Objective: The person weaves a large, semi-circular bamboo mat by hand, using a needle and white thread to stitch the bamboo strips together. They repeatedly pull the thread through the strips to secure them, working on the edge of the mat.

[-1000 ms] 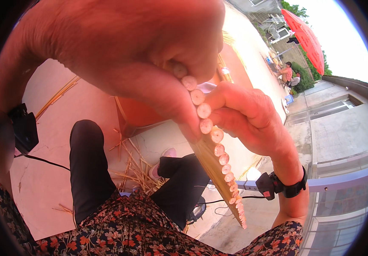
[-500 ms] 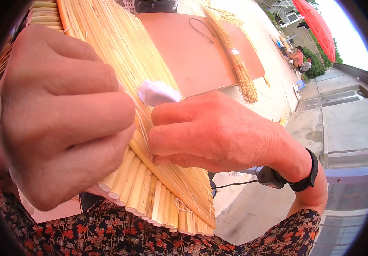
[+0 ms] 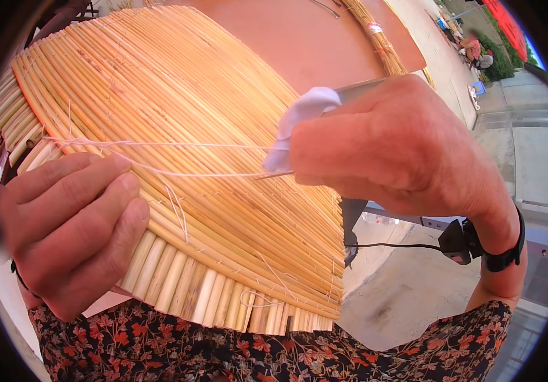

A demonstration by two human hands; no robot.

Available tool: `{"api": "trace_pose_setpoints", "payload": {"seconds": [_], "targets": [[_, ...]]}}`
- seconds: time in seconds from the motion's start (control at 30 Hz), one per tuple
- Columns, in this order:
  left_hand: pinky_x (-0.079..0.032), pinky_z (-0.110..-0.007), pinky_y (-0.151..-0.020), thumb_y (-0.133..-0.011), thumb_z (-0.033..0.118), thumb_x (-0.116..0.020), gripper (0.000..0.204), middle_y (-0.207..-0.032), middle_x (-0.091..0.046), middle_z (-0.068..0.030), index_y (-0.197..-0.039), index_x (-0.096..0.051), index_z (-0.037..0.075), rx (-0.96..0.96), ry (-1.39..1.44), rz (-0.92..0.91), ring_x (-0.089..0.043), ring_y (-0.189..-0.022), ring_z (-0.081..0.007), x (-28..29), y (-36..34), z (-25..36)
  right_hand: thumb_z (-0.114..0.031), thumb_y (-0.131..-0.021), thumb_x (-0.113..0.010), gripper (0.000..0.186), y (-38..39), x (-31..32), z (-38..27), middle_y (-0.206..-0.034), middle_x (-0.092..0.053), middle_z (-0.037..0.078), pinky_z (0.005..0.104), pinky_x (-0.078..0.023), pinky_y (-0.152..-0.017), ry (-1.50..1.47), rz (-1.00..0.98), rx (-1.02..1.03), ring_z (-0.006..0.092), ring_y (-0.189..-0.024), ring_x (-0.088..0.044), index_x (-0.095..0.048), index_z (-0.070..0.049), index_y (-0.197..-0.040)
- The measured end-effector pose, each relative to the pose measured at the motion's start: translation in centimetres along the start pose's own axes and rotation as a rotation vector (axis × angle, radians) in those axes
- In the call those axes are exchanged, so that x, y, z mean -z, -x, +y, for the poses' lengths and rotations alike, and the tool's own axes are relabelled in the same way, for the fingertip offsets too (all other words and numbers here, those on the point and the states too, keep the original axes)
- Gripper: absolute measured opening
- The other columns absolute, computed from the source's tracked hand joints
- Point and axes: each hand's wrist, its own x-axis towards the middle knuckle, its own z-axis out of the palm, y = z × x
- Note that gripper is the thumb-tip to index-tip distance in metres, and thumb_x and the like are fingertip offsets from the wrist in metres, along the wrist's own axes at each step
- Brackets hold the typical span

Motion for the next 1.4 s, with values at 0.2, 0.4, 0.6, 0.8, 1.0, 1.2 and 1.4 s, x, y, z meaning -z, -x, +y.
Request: {"api": "trace_pose_setpoints", "payload": {"seconds": [0.2, 0.4, 0.6, 0.8, 1.0, 1.2, 1.4], "targets": [[-0.062, -0.043, -0.065, -0.067, 0.006, -0.072, 0.029, -0.086, -0.069, -0.0200, -0.092, -0.067, -0.007, 0.066, 0.048, -0.136, -0.074, -0.080, -0.0359, 2.2, 0.6, -1.0, -0.011, -0.074, -0.082, 0.016, -2.2, -0.2, -3.1, -0.072, -0.068, 0.007, 0.0345, -0.052, -0.055, 0.187, -0.070, 0.032, 0.0258, -0.059, -0.066, -0.073, -0.005, -0.086], [-0.062, -0.046, -0.070, -0.070, 0.005, -0.072, 0.028, -0.091, -0.069, -0.0207, -0.095, -0.066, -0.007, 0.107, 0.089, -0.286, -0.073, -0.086, -0.0373, 4.1, -1.6, 0.1, -0.002, -0.072, -0.079, 0.032, -0.2, -2.5, -3.1, -0.078, -0.071, 0.013, 0.0349, -0.058, -0.067, -0.247, 0.122, -0.034, 0.0279, -0.065, -0.069, -0.077, -0.005, -0.103], [-0.061, -0.047, -0.074, -0.073, 0.003, -0.071, 0.030, -0.095, -0.068, -0.0221, -0.101, -0.065, -0.008, 0.103, 0.120, -0.402, -0.073, -0.090, -0.0393, 5.0, -2.9, 0.5, 0.000, -0.070, -0.078, 0.041, 0.3, -2.5, -4.1, -0.074, -0.068, 0.011, 0.0357, -0.058, -0.067, -0.296, 0.057, -0.073, 0.0273, -0.062, -0.067, -0.078, -0.007, -0.110], [-0.061, -0.048, -0.075, -0.073, 0.002, -0.071, 0.031, -0.096, -0.068, -0.0224, -0.101, -0.064, -0.008, 0.097, 0.133, -0.409, -0.073, -0.091, -0.0397, 6.2, -1.0, -1.7, -0.001, -0.073, -0.078, 0.039, -2.6, -2.0, -4.4, -0.074, -0.069, 0.010, 0.0338, -0.056, -0.058, -0.236, 0.024, -0.096, 0.0256, -0.061, -0.067, -0.077, -0.006, -0.112], [-0.061, -0.048, -0.075, -0.073, 0.003, -0.072, 0.031, -0.096, -0.068, -0.0219, -0.101, -0.065, -0.008, 0.100, 0.131, -0.381, -0.073, -0.091, -0.0395, 5.5, -1.1, -1.4, -0.002, -0.075, -0.078, 0.037, -2.2, -1.6, -4.9, -0.078, -0.072, 0.010, 0.0335, -0.056, -0.058, -0.222, -0.010, -0.114, 0.0248, -0.063, -0.069, -0.077, -0.006, -0.112], [-0.061, -0.047, -0.074, -0.072, 0.005, -0.072, 0.030, -0.094, -0.070, -0.0208, -0.099, -0.066, -0.007, 0.111, 0.105, -0.337, -0.073, -0.090, -0.0386, 5.0, -1.2, -0.6, -0.002, -0.074, -0.078, 0.037, -2.1, -1.5, -5.2, -0.081, -0.073, 0.012, 0.0349, -0.059, -0.063, -0.206, -0.030, -0.122, 0.0272, -0.067, -0.071, -0.076, -0.005, -0.111], [-0.061, -0.045, -0.069, -0.069, 0.008, -0.072, 0.028, -0.087, -0.070, -0.0194, -0.093, -0.067, -0.006, 0.052, 0.061, -0.290, -0.074, -0.084, -0.0373, 4.3, -1.0, -0.7, 0.004, -0.074, -0.076, 0.035, -2.3, -1.7, -5.2, -0.082, -0.074, 0.013, 0.0365, -0.059, -0.072, -0.329, 0.005, -0.180, 0.0280, -0.069, -0.071, -0.078, -0.006, -0.107]]}}
